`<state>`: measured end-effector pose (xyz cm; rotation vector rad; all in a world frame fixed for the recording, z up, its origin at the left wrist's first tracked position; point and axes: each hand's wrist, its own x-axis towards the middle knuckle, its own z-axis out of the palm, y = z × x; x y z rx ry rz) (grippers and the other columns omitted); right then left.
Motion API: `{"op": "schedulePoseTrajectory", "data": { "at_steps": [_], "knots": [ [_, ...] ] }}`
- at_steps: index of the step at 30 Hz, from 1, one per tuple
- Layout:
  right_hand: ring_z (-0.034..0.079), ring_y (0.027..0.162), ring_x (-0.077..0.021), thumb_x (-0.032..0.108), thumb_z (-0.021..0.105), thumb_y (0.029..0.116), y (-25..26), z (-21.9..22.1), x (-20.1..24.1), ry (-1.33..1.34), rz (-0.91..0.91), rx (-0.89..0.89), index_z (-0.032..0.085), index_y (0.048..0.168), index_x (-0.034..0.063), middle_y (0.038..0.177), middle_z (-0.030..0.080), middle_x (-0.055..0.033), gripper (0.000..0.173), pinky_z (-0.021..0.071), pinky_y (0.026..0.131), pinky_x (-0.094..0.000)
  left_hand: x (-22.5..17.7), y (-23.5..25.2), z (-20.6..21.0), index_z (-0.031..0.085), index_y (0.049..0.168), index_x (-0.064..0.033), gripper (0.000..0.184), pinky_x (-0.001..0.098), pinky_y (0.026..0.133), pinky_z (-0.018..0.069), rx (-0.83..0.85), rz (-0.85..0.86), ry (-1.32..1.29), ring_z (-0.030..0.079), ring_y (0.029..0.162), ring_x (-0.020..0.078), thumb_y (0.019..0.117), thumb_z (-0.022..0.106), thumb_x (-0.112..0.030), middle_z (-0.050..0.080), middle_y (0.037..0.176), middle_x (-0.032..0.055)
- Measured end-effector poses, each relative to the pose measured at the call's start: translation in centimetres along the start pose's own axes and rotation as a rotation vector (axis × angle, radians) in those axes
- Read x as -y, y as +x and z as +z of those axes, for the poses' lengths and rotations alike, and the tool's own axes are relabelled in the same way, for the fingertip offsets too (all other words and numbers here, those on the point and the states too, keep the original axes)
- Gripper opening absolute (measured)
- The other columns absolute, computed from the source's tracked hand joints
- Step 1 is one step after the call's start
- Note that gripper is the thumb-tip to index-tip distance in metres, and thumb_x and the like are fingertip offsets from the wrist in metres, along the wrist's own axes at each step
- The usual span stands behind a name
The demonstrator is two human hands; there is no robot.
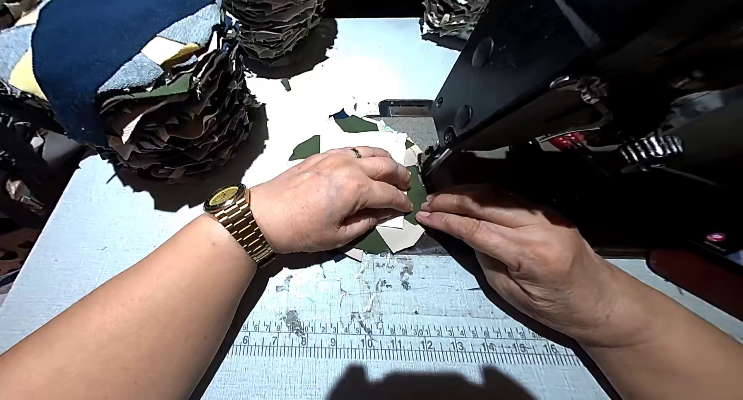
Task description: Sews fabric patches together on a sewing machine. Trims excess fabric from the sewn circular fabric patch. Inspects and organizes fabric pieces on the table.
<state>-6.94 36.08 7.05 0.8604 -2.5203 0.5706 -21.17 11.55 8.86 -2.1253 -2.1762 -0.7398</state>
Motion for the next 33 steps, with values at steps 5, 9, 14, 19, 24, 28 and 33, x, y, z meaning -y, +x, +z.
{"op": "schedulePoseTrajectory", "data": {
  "at_steps": [5, 9, 14, 19, 24, 28, 33],
  "knots": [
    [0.064, 0.121, -0.0255, -0.003, 0.048, 0.0972, 0.0, -0.1, -0.6, -0.002, 0.012, -0.009, 0.075, 0.117, 0.0015, 0.121, 0.070, -0.0166, 0.034, 0.0505, 0.107, -0.0345, -0.3, 0.2, 0.2, 0.076, 0.122, -0.0187, 0.031, 0.0394, 0.109, 0.0469, -0.011, -0.045, 0.080, 0.056, 0.131, 0.0211, 0.1048, 0.052, -0.027, 0.068, 0.131, 0.0041],
    [0.064, 0.120, -0.0257, -0.002, 0.050, 0.0984, 0.3, -0.1, -0.8, -0.023, 0.016, -0.017, 0.075, 0.116, 0.0005, 0.121, 0.070, -0.0166, 0.031, 0.0509, 0.106, -0.0348, -0.7, 0.5, 0.3, 0.076, 0.122, -0.0185, 0.032, 0.0398, 0.106, 0.0478, -0.012, -0.080, 0.128, 0.057, 0.129, 0.0220, 0.1044, 0.051, -0.027, 0.068, 0.129, 0.0039],
    [0.064, 0.119, -0.0273, -0.001, 0.050, 0.0991, 0.3, -0.4, -0.9, -0.036, 0.026, -0.059, 0.075, 0.115, -0.0010, 0.120, 0.070, -0.0167, 0.029, 0.0522, 0.104, -0.0389, -1.4, 0.9, 0.6, 0.074, 0.124, -0.0197, 0.033, 0.0418, 0.104, 0.0484, -0.007, -0.158, 0.190, 0.056, 0.130, 0.0251, 0.1051, 0.049, -0.030, 0.067, 0.131, 0.0042],
    [0.063, 0.123, -0.0249, -0.002, 0.048, 0.0975, 0.2, -0.1, -0.1, 0.000, 0.001, -0.020, 0.074, 0.120, 0.0020, 0.124, 0.070, -0.0156, 0.035, 0.0492, 0.109, -0.0350, -1.0, 0.5, 0.9, 0.074, 0.125, -0.0170, 0.034, 0.0494, 0.118, 0.0375, -0.058, -0.132, 0.145, 0.048, 0.141, 0.0283, 0.1060, 0.048, -0.029, 0.063, 0.140, 0.0069],
    [0.064, 0.121, -0.0238, -0.002, 0.049, 0.0971, 0.2, 0.0, -0.4, 0.006, 0.007, 0.010, 0.075, 0.118, 0.0028, 0.121, 0.071, -0.0142, 0.035, 0.0493, 0.108, -0.0338, -0.1, 0.2, 0.2, 0.074, 0.124, -0.0143, 0.032, 0.0418, 0.116, 0.0415, -0.017, -0.044, 0.053, 0.053, 0.137, 0.0241, 0.1024, 0.051, -0.019, 0.067, 0.133, 0.0053],
    [0.065, 0.120, -0.0247, -0.001, 0.050, 0.0992, 0.3, -0.1, -0.8, -0.013, 0.021, -0.019, 0.075, 0.118, 0.0016, 0.120, 0.071, -0.0145, 0.032, 0.0504, 0.107, -0.0355, -0.4, 0.5, 0.2, 0.075, 0.124, -0.0169, 0.033, 0.0401, 0.109, 0.0464, -0.012, -0.074, 0.119, 0.056, 0.131, 0.0238, 0.1031, 0.050, -0.022, 0.067, 0.131, 0.0047],
    [0.063, 0.123, -0.0260, -0.001, 0.049, 0.0993, 0.2, -0.1, -0.2, 0.006, 0.019, -0.052, 0.074, 0.119, 0.0009, 0.125, 0.069, -0.0165, 0.032, 0.0501, 0.108, -0.0372, -1.1, 0.9, 0.5, 0.074, 0.124, -0.0186, 0.034, 0.0442, 0.103, 0.0472, 0.005, -0.140, 0.179, 0.056, 0.129, 0.0258, 0.1036, 0.049, -0.028, 0.067, 0.129, 0.0038]
  ]
}}
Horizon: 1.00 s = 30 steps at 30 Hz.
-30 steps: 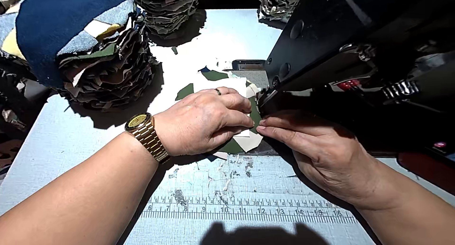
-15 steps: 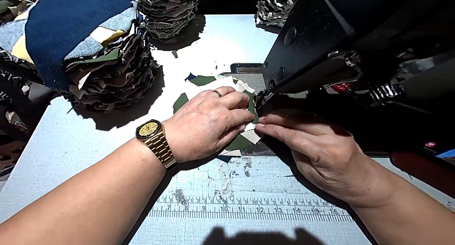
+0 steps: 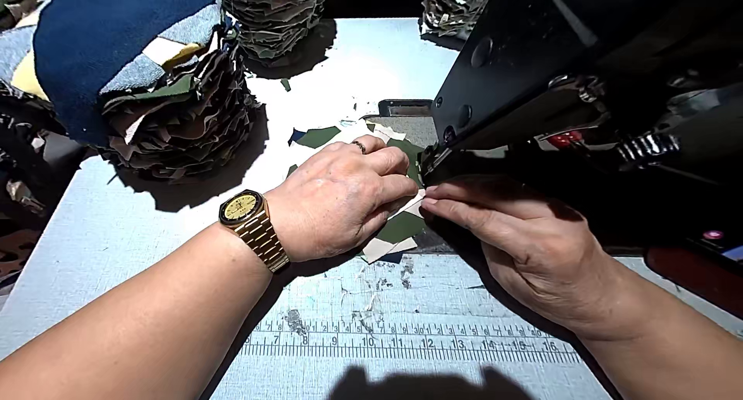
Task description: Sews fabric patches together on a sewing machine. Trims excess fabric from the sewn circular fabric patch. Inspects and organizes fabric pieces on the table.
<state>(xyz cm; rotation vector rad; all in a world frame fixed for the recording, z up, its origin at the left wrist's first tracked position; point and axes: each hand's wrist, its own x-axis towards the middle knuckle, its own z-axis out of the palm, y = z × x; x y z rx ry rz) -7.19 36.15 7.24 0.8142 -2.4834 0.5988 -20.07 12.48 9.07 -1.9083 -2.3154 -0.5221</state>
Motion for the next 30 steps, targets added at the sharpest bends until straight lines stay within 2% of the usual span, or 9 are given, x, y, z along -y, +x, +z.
{"op": "schedulePoseTrajectory", "data": {
  "at_steps": [6, 11, 14, 16, 18, 19, 21, 24, 30],
  "knots": [
    [0.064, 0.123, -0.0228, -0.003, 0.048, 0.0971, 0.0, 0.3, 0.3, -0.025, 0.022, 0.053, 0.074, 0.121, 0.0031, 0.125, 0.070, -0.0138, 0.036, 0.0495, 0.108, -0.0328, -0.4, 0.1, 0.3, 0.073, 0.122, -0.0187, 0.034, 0.0446, 0.095, 0.0491, -0.008, -0.035, 0.042, 0.057, 0.124, 0.0266, 0.1034, 0.047, -0.029, 0.067, 0.125, 0.0037],
    [0.064, 0.120, -0.0242, 0.000, 0.049, 0.1001, 0.2, 0.2, -0.3, -0.066, 0.046, 0.028, 0.074, 0.120, 0.0023, 0.121, 0.070, -0.0141, 0.033, 0.0507, 0.106, -0.0356, -1.0, 0.3, 0.8, 0.071, 0.124, -0.0187, 0.038, 0.0458, 0.093, 0.0483, -0.011, -0.111, 0.092, 0.055, 0.125, 0.0285, 0.1048, 0.043, -0.034, 0.065, 0.125, 0.0046],
    [0.063, 0.120, -0.0254, -0.001, 0.049, 0.0993, 0.1, 0.1, -0.3, -0.067, 0.055, 0.022, 0.074, 0.120, 0.0015, 0.121, 0.069, -0.0147, 0.033, 0.0508, 0.105, -0.0370, -1.1, 0.2, 1.0, 0.069, 0.132, -0.0190, 0.043, 0.0462, 0.096, 0.0467, -0.007, -0.132, 0.110, 0.053, 0.129, 0.0294, 0.1056, 0.038, -0.035, 0.063, 0.133, 0.0066],
    [0.062, 0.122, -0.0260, -0.002, 0.049, 0.0986, 0.1, -0.1, 0.0, -0.054, 0.042, -0.002, 0.074, 0.120, 0.0011, 0.123, 0.068, -0.0160, 0.033, 0.0502, 0.107, -0.0370, -1.1, 0.0, 0.9, 0.067, 0.136, -0.0197, 0.045, 0.0491, 0.104, 0.0435, -0.034, -0.109, 0.123, 0.051, 0.135, 0.0308, 0.1057, 0.037, -0.035, 0.060, 0.141, 0.0087],
    [0.063, 0.122, -0.0253, -0.003, 0.049, 0.0975, 0.0, -0.1, 0.3, -0.023, 0.019, -0.002, 0.074, 0.120, 0.0015, 0.123, 0.069, -0.0164, 0.034, 0.0499, 0.108, -0.0355, -1.0, -0.1, 0.5, 0.068, 0.135, -0.0200, 0.043, 0.0523, 0.116, 0.0355, -0.077, -0.060, 0.112, 0.047, 0.141, 0.0301, 0.1043, 0.040, -0.031, 0.059, 0.144, 0.0076],
    [0.063, 0.122, -0.0244, -0.002, 0.049, 0.0969, -0.1, -0.1, 0.3, -0.005, 0.007, 0.011, 0.075, 0.119, 0.0020, 0.123, 0.069, -0.0159, 0.034, 0.0502, 0.107, -0.0344, -0.8, -0.2, 0.4, 0.070, 0.132, -0.0183, 0.041, 0.0514, 0.117, 0.0333, -0.094, -0.020, 0.082, 0.048, 0.141, 0.0293, 0.1030, 0.043, -0.028, 0.062, 0.142, 0.0070],
    [0.064, 0.119, -0.0228, -0.002, 0.049, 0.0962, -0.1, 0.1, 0.2, 0.024, -0.012, 0.051, 0.075, 0.118, 0.0026, 0.121, 0.070, -0.0141, 0.034, 0.0514, 0.105, -0.0329, -0.1, -0.3, 0.4, 0.072, 0.127, -0.0155, 0.037, 0.0481, 0.118, 0.0355, -0.064, 0.036, -0.002, 0.050, 0.139, 0.0269, 0.1029, 0.045, -0.023, 0.065, 0.136, 0.0053],
    [0.065, 0.116, -0.0236, -0.005, 0.049, 0.0957, 0.0, 0.2, -0.1, 0.035, -0.017, 0.048, 0.075, 0.116, 0.0010, 0.117, 0.071, -0.0156, 0.034, 0.0522, 0.103, -0.0328, 0.4, -0.4, 0.2, 0.070, 0.132, -0.0153, 0.039, 0.0449, 0.117, 0.0391, -0.006, 0.026, -0.076, 0.050, 0.140, 0.0257, 0.1036, 0.044, -0.022, 0.064, 0.139, 0.0058],
    [0.064, 0.120, -0.0253, -0.001, 0.050, 0.0988, 0.0, 0.0, -0.4, -0.035, 0.024, 0.016, 0.075, 0.117, 0.0014, 0.119, 0.070, -0.0157, 0.031, 0.0515, 0.105, -0.0353, -0.4, 0.1, 0.5, 0.069, 0.132, -0.0174, 0.041, 0.0464, 0.103, 0.0463, -0.007, -0.059, 0.030, 0.053, 0.132, 0.0268, 0.1038, 0.042, -0.029, 0.065, 0.132, 0.0046]
  ]
}}
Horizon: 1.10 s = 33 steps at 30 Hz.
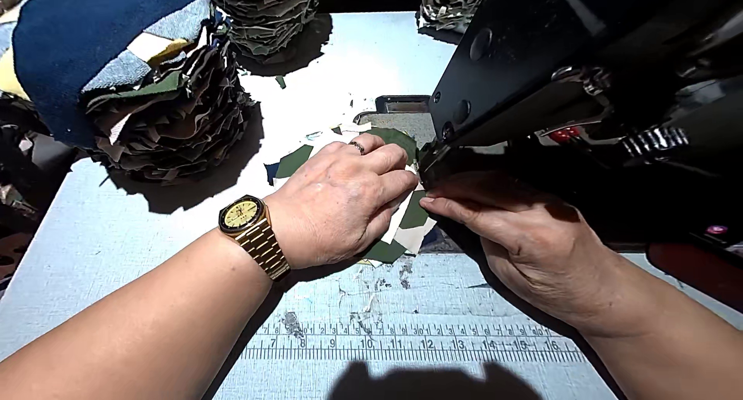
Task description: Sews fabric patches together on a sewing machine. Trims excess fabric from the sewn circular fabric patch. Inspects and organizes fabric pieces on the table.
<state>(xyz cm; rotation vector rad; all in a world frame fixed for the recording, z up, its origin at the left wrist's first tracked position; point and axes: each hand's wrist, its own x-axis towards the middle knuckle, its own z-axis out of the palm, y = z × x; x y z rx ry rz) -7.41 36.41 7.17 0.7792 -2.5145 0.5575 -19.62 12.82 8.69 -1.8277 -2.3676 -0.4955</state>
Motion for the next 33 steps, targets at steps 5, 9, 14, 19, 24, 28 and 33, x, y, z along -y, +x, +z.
{"op": "schedulePoseTrajectory", "data": {
  "at_steps": [5, 9, 14, 19, 24, 28, 33],
  "knots": [
    [0.065, 0.119, -0.0248, -0.002, 0.049, 0.0962, -0.2, 0.0, 0.5, 0.025, -0.028, 0.003, 0.075, 0.117, 0.0023, 0.120, 0.071, -0.0157, 0.034, 0.0519, 0.105, -0.0355, 0.0, -0.2, 0.2, 0.068, 0.134, -0.0162, 0.042, 0.0502, 0.113, 0.0407, -0.036, 0.006, -0.003, 0.049, 0.139, 0.0284, 0.1057, 0.042, -0.032, 0.060, 0.142, 0.0078],
    [0.065, 0.119, -0.0241, -0.003, 0.049, 0.0955, -0.4, 0.2, 0.5, 0.030, -0.032, 0.024, 0.076, 0.116, 0.0027, 0.119, 0.071, -0.0146, 0.034, 0.0514, 0.105, -0.0342, 0.4, -0.4, -0.6, 0.075, 0.119, -0.0121, 0.032, 0.0433, 0.111, 0.0441, -0.036, 0.126, -0.116, 0.056, 0.131, 0.0235, 0.1024, 0.050, -0.023, 0.068, 0.128, 0.0059],
    [0.065, 0.119, -0.0238, -0.002, 0.050, 0.0973, -0.3, 0.1, 0.2, -0.003, 0.001, 0.016, 0.076, 0.116, 0.0019, 0.118, 0.071, -0.0148, 0.033, 0.0509, 0.106, -0.0328, 0.7, -0.5, -0.7, 0.075, 0.123, -0.0154, 0.033, 0.0403, 0.110, 0.0451, 0.013, 0.112, -0.100, 0.055, 0.132, 0.0225, 0.1018, 0.051, -0.025, 0.067, 0.132, 0.0046],
    [0.065, 0.119, -0.0257, 0.000, 0.050, 0.0988, -0.1, 0.0, 0.0, -0.020, 0.014, 0.001, 0.075, 0.116, 0.0009, 0.118, 0.070, -0.0152, 0.030, 0.0516, 0.104, -0.0358, 0.2, -0.2, -0.4, 0.074, 0.123, -0.0169, 0.033, 0.0421, 0.106, 0.0467, 0.008, 0.055, -0.046, 0.055, 0.130, 0.0238, 0.1026, 0.050, -0.027, 0.066, 0.131, 0.0039],
    [0.065, 0.118, -0.0253, -0.003, 0.051, 0.0963, -0.2, -0.2, 0.6, 0.000, -0.023, -0.024, 0.076, 0.116, 0.0021, 0.118, 0.071, -0.0154, 0.032, 0.0519, 0.105, -0.0353, 0.3, -0.5, -0.7, 0.076, 0.120, -0.0141, 0.031, 0.0461, 0.111, 0.0444, -0.042, 0.137, -0.093, 0.054, 0.134, 0.0260, 0.1024, 0.052, -0.025, 0.067, 0.131, 0.0060],
    [0.065, 0.118, -0.0226, -0.002, 0.050, 0.0968, -0.4, 0.0, 0.4, 0.030, -0.022, 0.032, 0.076, 0.117, 0.0044, 0.118, 0.071, -0.0129, 0.034, 0.0510, 0.105, -0.0327, 0.8, -0.5, -0.9, 0.076, 0.119, -0.0133, 0.029, 0.0394, 0.109, 0.0473, 0.016, 0.198, -0.127, 0.058, 0.129, 0.0220, 0.1022, 0.053, -0.021, 0.069, 0.126, 0.0047],
    [0.063, 0.121, -0.0255, -0.001, 0.050, 0.0988, -0.2, -0.1, 0.1, -0.016, -0.006, 0.013, 0.075, 0.118, 0.0022, 0.121, 0.070, -0.0150, 0.032, 0.0499, 0.107, -0.0356, 0.4, -0.3, -0.7, 0.075, 0.122, -0.0160, 0.031, 0.0407, 0.107, 0.0472, 0.011, 0.118, -0.076, 0.057, 0.129, 0.0228, 0.1035, 0.051, -0.026, 0.068, 0.127, 0.0041]
  ]
}}
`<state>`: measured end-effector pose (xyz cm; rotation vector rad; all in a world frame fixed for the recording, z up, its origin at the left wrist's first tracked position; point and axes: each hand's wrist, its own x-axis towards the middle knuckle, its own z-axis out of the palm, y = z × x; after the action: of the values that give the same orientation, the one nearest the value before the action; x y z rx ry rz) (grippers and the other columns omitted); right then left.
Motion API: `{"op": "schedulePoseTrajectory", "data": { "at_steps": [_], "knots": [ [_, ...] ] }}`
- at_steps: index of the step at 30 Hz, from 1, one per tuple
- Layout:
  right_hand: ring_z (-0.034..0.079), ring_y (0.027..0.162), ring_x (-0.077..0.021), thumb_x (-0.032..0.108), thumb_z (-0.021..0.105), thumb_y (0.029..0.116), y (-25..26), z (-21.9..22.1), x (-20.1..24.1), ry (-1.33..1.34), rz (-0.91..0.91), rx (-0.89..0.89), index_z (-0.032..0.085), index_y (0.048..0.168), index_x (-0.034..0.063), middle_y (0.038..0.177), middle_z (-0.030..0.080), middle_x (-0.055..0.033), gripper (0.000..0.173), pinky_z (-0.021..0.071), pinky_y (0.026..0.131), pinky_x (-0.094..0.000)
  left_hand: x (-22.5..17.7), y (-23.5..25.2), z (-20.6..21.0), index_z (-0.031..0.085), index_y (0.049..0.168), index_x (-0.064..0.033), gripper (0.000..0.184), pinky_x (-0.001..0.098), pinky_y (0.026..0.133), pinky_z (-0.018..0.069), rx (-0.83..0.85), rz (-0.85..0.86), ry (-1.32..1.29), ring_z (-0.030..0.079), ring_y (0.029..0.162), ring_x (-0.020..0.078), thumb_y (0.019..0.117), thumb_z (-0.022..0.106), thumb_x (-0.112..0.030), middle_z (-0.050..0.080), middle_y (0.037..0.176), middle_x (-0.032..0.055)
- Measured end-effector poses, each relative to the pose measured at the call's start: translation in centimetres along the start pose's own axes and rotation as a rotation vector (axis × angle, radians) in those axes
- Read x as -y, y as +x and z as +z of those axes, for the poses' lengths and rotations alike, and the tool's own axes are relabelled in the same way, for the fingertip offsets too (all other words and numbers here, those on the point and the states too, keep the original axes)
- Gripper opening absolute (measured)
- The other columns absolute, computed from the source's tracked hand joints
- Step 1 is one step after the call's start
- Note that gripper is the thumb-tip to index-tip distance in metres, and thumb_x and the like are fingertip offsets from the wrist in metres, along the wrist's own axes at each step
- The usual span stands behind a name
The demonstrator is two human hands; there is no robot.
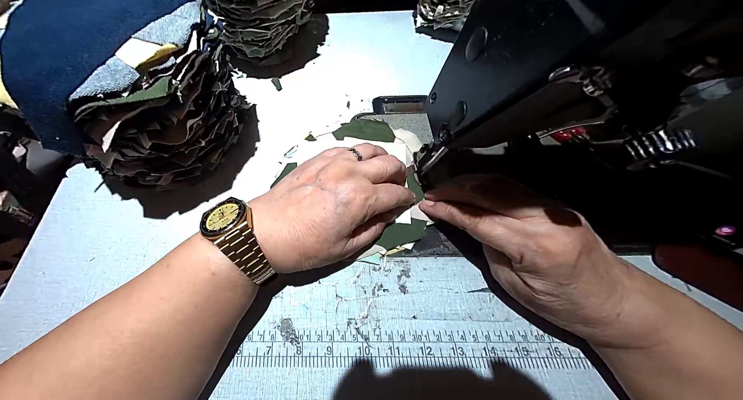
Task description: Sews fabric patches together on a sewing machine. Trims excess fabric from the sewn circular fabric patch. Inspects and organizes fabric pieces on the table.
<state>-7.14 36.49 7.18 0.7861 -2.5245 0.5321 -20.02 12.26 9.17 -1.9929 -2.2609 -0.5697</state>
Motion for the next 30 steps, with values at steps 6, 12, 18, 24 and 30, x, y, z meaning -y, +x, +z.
{"op": "schedulePoseTrajectory", "data": {
  "at_steps": [6, 12, 18, 24, 30],
  "knots": [
    [0.064, 0.121, -0.0242, -0.003, 0.048, 0.0964, -0.1, 0.2, 0.5, 0.021, -0.022, 0.014, 0.075, 0.118, 0.0026, 0.123, 0.070, -0.0148, 0.035, 0.0500, 0.107, -0.0335, -0.4, 0.3, 0.2, 0.074, 0.124, -0.0159, 0.034, 0.0417, 0.103, 0.0483, -0.001, -0.051, 0.053, 0.057, 0.127, 0.0251, 0.1026, 0.050, -0.027, 0.068, 0.126, 0.0053],
    [0.064, 0.122, -0.0251, -0.003, 0.048, 0.0970, 0.0, 0.1, 0.3, -0.011, 0.008, -0.001, 0.075, 0.118, 0.0024, 0.123, 0.070, -0.0151, 0.034, 0.0492, 0.108, -0.0344, -0.4, 0.2, 0.7, 0.071, 0.130, -0.0155, 0.039, 0.0441, 0.105, 0.0463, -0.033, -0.093, 0.074, 0.056, 0.130, 0.0264, 0.1051, 0.044, -0.028, 0.066, 0.130, 0.0063],
    [0.064, 0.122, -0.0256, -0.003, 0.048, 0.0964, 0.1, 0.3, 0.6, 0.019, -0.043, 0.008, 0.074, 0.121, 0.0015, 0.125, 0.069, -0.0167, 0.036, 0.0498, 0.108, -0.0345, 0.5, -0.3, 0.0, 0.074, 0.124, -0.0147, 0.036, 0.0468, 0.118, 0.0369, -0.036, -0.004, -0.010, 0.049, 0.140, 0.0270, 0.1009, 0.048, -0.023, 0.066, 0.135, 0.0056],
    [0.064, 0.120, -0.0254, -0.005, 0.047, 0.0948, 0.2, 0.5, 0.4, 0.015, -0.016, 0.027, 0.075, 0.118, 0.0016, 0.121, 0.071, -0.0159, 0.037, 0.0497, 0.107, -0.0337, 0.3, -0.1, -0.2, 0.072, 0.129, -0.0213, 0.040, 0.0443, 0.106, 0.0448, 0.027, -0.044, 0.018, 0.054, 0.131, 0.0240, 0.0989, 0.046, -0.024, 0.065, 0.134, 0.0045],
    [0.065, 0.120, -0.0257, -0.003, 0.049, 0.0977, 0.2, 0.3, 0.1, -0.024, 0.014, -0.002, 0.076, 0.116, 0.0014, 0.120, 0.071, -0.0162, 0.032, 0.0503, 0.107, -0.0343, -0.8, 0.4, 0.3, 0.072, 0.128, -0.0216, 0.041, 0.0453, 0.091, 0.0474, 0.025, -0.119, 0.105, 0.056, 0.123, 0.0260, 0.1019, 0.041, -0.028, 0.066, 0.128, 0.0038]
  ]
}}
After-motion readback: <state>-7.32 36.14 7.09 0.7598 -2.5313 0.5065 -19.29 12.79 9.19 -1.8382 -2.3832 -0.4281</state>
